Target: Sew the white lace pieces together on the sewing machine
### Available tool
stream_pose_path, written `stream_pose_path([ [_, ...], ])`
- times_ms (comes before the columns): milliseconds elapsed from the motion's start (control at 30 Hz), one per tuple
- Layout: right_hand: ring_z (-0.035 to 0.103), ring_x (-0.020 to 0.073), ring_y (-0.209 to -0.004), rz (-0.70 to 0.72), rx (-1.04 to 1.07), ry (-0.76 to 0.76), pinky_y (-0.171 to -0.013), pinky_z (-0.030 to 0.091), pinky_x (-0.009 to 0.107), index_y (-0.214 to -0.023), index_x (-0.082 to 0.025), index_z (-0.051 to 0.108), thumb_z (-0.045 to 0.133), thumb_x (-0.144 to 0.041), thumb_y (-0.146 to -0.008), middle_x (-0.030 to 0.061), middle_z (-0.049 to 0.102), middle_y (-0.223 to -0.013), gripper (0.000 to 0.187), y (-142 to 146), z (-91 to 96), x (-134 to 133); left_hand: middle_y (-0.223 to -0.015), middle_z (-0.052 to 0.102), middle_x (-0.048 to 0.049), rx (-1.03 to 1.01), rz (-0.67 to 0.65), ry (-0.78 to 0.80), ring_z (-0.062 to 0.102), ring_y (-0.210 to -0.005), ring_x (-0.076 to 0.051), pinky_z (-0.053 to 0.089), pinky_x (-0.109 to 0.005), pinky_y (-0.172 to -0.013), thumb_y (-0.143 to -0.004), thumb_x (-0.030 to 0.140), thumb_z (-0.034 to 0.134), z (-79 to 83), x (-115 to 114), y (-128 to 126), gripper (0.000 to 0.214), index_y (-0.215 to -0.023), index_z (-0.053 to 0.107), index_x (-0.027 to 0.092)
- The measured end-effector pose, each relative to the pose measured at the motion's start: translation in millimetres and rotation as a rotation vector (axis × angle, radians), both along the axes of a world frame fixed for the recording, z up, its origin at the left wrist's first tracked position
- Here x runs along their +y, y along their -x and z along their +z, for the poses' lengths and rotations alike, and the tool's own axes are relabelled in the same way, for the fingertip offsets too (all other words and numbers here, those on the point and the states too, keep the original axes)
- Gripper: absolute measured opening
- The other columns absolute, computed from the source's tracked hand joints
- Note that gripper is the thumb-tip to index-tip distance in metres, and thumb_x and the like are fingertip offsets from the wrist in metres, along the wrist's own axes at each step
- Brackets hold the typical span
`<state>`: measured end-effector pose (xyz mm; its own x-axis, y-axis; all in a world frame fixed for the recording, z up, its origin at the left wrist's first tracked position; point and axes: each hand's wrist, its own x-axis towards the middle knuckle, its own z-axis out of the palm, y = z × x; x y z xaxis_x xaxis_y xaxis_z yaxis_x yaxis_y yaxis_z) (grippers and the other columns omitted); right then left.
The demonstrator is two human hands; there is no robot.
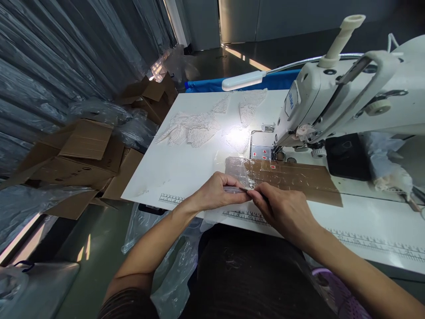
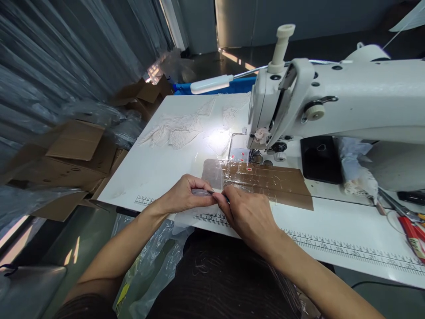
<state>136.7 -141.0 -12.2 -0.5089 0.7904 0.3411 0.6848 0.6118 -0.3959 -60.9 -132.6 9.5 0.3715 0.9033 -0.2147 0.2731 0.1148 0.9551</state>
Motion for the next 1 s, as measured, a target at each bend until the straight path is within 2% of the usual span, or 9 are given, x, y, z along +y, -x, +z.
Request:
stream_pose_path([
  [133,0.040,0.0124,-0.040,-0.026,0.139,0.198,-0.045,0.023,0.028,-0.070,-0.021,0.053,0.031,-0.049,-0.100,-0.0009,0.051,-0.051,0.047,1,-3.2,1,-0.069,0.068,0.0005,-0.004,-0.023,0.003,0.058,-0.064,-0.008,0.045,-0.020,-0.061,-0.076,0.031,0.076,-4.1,-1,-1,0.014,-0.074,0.074,0.017],
  [233,0.048,0.0134,-0.049,-0.045,0.292,0.414,-0.049,0.034,0.026,-0.075,-0.022,0.054,0.030,-0.050,-0.100,-0.0004,0.055,-0.058,0.045,-8,-3.3,8,-0.075,0.071,-0.0019,0.021,-0.047,0.027,0.062,-0.070,-0.010,0.047,-0.021,-0.065,-0.076,0.033,0.076,-4.6,0,5,0.015,-0.076,0.075,0.017],
  [333,0.052,0.0145,-0.053,-0.089,0.294,0.494,-0.052,0.038,0.026,-0.079,-0.022,0.057,0.032,-0.053,-0.099,-0.0001,0.057,-0.061,0.044,-24,-3.0,16,-0.080,0.072,-0.0036,0.089,-0.116,0.057,0.065,-0.074,-0.012,0.049,-0.022,-0.068,-0.077,0.035,0.074,2.2,5,26,0.018,-0.081,0.075,0.017],
  [433,0.051,0.0146,-0.048,-0.138,0.190,0.444,-0.049,0.038,0.026,-0.087,-0.022,0.061,0.047,-0.055,-0.093,-0.0015,0.058,-0.057,0.036,-36,-6.1,19,-0.083,0.072,-0.0049,0.273,-0.181,0.005,0.066,-0.078,-0.016,0.051,-0.026,-0.072,-0.080,0.039,0.071,16.5,17,57,0.022,-0.084,0.075,0.017],
  [500,0.055,0.0158,-0.048,-0.137,0.128,0.328,-0.049,0.037,0.026,-0.093,-0.021,0.062,0.052,-0.048,-0.090,-0.0003,0.064,-0.061,0.029,-34,-10.1,17,-0.093,0.072,-0.0060,0.519,-0.094,-0.163,0.066,-0.085,-0.019,0.051,-0.031,-0.077,-0.082,0.044,0.068,25.9,24,73,0.028,-0.091,0.074,0.019],
  [600,0.063,0.0182,-0.052,0.009,0.007,0.181,-0.051,0.036,0.027,-0.111,-0.020,0.062,0.050,-0.034,-0.089,0.0021,0.071,-0.069,0.029,-20,-16.5,14,-0.118,0.064,-0.0077,0.795,-0.046,-0.459,0.059,-0.109,-0.026,0.045,-0.041,-0.094,-0.085,0.047,0.064,31.0,30,76,0.033,-0.104,0.071,0.021],
  [667,0.065,0.0192,-0.055,0.126,-0.095,0.128,-0.050,0.034,0.027,-0.117,-0.019,0.060,0.052,-0.029,-0.088,0.0032,0.073,-0.071,0.032,-8,-20.1,12,-0.126,0.058,-0.0075,0.817,-0.092,-0.566,0.054,-0.117,-0.026,0.043,-0.044,-0.099,-0.089,0.044,0.059,26.3,31,66,0.032,-0.109,0.068,0.021],
  [800,0.067,0.0181,-0.059,0.238,-0.166,0.082,-0.049,0.028,0.026,-0.096,-0.019,0.065,0.049,-0.025,-0.092,0.0038,0.073,-0.074,0.017,2,-26.6,11,-0.122,0.058,-0.0073,0.736,-0.104,-0.662,0.056,-0.114,-0.022,0.045,-0.039,-0.095,-0.095,0.038,0.053,5.3,35,40,0.029,-0.112,0.063,0.018],
  [1000,0.069,0.0187,-0.067,0.259,-0.058,0.202,-0.056,0.039,0.026,-0.098,-0.020,0.065,0.050,-0.025,-0.093,0.0034,0.074,-0.083,0.016,-14,-29.7,-4,-0.100,0.060,-0.0061,0.756,-0.064,-0.648,0.057,-0.090,-0.021,0.045,-0.038,-0.084,-0.090,0.047,0.059,-20.0,46,13,0.037,-0.109,0.058,0.015],
])
